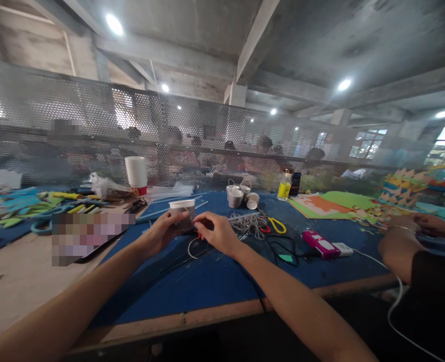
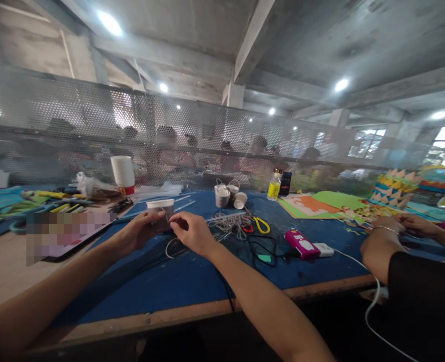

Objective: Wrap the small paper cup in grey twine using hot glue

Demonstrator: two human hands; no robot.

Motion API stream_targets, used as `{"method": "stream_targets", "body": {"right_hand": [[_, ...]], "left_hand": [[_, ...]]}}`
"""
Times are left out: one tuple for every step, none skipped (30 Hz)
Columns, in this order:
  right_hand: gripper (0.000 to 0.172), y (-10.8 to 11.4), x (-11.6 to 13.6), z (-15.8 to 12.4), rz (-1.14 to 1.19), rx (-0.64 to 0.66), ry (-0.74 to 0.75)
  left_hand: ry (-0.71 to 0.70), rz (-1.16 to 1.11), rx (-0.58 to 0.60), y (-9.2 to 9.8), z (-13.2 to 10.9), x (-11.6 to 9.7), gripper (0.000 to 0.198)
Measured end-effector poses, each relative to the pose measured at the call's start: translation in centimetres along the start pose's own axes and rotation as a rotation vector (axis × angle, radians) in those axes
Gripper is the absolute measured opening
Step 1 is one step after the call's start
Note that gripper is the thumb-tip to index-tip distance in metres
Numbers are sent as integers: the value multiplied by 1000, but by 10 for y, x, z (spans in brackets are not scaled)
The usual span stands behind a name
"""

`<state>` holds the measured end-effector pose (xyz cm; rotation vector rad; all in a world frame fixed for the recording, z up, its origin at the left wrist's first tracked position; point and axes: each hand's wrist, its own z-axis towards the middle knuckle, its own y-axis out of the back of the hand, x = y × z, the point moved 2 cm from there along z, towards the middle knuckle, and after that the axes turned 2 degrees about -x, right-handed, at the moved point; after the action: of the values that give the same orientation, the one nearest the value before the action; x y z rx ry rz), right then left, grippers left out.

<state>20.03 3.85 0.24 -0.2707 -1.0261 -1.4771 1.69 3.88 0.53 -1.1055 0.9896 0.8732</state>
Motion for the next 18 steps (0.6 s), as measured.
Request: {"method": "stream_targets", "body": {"right_hand": [[18,-1,1,-1,-60,9,46],[18,-2,2,-2,-112,12,87],[19,-3,2,-3,-155,14,119],[19,-3,2,-4,-191,16,144],[20,-4,2,-4,-221,17,162],[21,-5,1,-4,-247,17,175],[21,-5,1,-4,-272,13,184],[22,-5,0,-4,-296,6,188],[23,-6,-1,-4,-320,-3,187],[24,-6,-2,-4,-344,-13,185],[25,-6,-3,-4,-366,-20,185],[26,-6,-4,-4,-386,-23,188],[26,-7,-4,-4,-402,-21,196],[27,-7,-4,-5,-413,-14,211],[26,-8,-3,-5,-418,-3,231],[25,-8,-1,-6,-418,12,252],[25,-8,1,-6,-415,27,272],[24,-8,4,-7,-414,39,289]], "left_hand": [[3,-3,8,1,0,0,22],[6,-4,17,1,0,0,21],[7,-5,25,1,0,0,21],[9,-4,32,1,-1,-1,21],[9,-3,38,0,-1,-1,21],[8,-4,41,0,-2,-2,21],[6,-8,48,-1,-3,-2,22],[6,-14,58,-2,-3,-2,23],[5,-22,69,-2,-3,-2,25],[2,-31,83,-2,-2,-1,27],[-6,-39,95,-2,-2,1,29],[-14,-42,102,-2,-1,2,30],[-19,-38,104,-1,1,4,30],[-20,-29,99,0,2,6,28],[-16,-17,91,1,3,7,27],[-11,-6,81,1,4,8,25],[-6,1,68,2,4,8,23],[0,4,53,3,5,9,23]]}}
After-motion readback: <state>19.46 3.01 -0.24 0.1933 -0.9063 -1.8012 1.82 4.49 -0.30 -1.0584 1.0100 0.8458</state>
